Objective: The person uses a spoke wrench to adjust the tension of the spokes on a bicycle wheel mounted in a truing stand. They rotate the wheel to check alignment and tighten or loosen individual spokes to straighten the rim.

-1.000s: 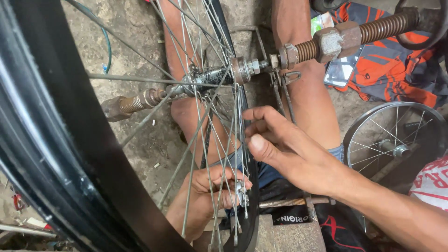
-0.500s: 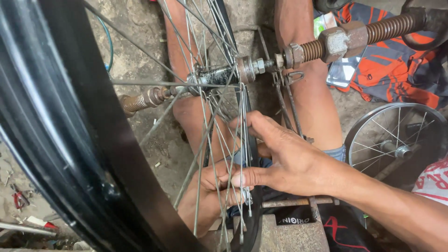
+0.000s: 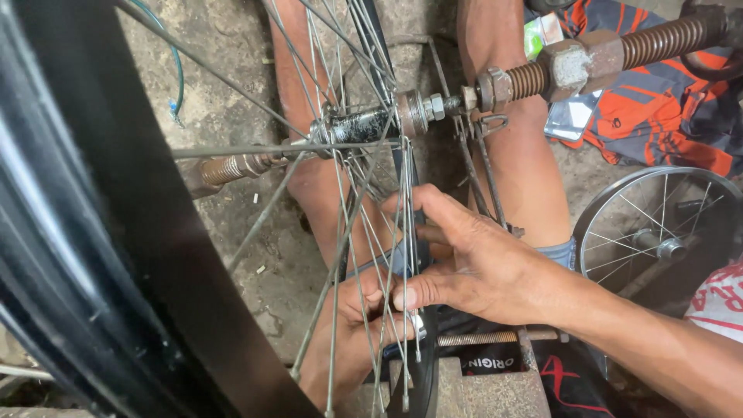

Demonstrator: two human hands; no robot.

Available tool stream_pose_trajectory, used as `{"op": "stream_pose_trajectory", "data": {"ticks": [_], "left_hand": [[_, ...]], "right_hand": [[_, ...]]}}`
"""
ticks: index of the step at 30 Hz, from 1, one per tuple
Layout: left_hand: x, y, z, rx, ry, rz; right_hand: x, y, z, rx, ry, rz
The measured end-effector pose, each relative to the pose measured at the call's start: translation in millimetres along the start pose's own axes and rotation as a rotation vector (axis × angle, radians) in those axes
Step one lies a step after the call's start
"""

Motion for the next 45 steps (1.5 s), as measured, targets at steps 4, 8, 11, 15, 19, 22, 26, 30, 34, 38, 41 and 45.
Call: {"op": "stream_pose_trajectory", "data": {"ticks": [4, 8, 11, 15, 19, 22, 26, 30, 34, 38, 41, 45], "left_hand": [[-1, -8, -8, 0.023, 0.044, -0.047], [-3, -9, -11, -0.042, 0.037, -0.070], [-4, -10, -11, -0.092, 0.031, -0.101], [-5, -10, -15, -0.210, 0.061, -0.111], [-6, -13, -16, -0.218, 0.123, -0.111], [-3, -8, -9, -0.364, -0.030, -0.152], [4, -7, 15, -0.337, -0.328, -0.336], [6, -4, 29, -0.244, -0.274, -0.312], [5, -5, 6, -0.359, -0.307, -0.266], [6, -11, -24, -0.620, -0.345, -0.192], [6, -3, -34, -0.491, -0.177, -0.209], [14, 20, -12, -0.390, -0.195, -0.059]], "right_hand": [[0, -2, -10, -0.098, -0.018, 0.045], [-1, -1, -14, -0.109, -0.016, 0.061], [-1, -3, -9, -0.110, -0.086, 0.032], [0, -2, -3, -0.031, -0.033, -0.005], [0, -3, -4, -0.033, -0.005, 0.007], [1, -4, -1, -0.041, 0.033, 0.014], [2, -6, -1, -0.063, -0.037, 0.030], [4, -6, 4, 0.014, 0.026, 0.008], [6, -7, 1, -0.046, 0.045, 0.025], [10, -8, 0, -0.125, -0.018, 0.076], [10, -3, -4, -0.039, 0.021, 0.035], [7, 1, -19, 0.005, 0.037, -0.005]]}}
Point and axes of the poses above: each hand's wrist, its own x-axis away from the middle knuckle, its own y-axis out of the back of the hand, z = x × y, the point moved 6 cm from there along -x, towards the middle knuckle, and after that the axes turned 9 degrees about -y, right-handed, at the moved point
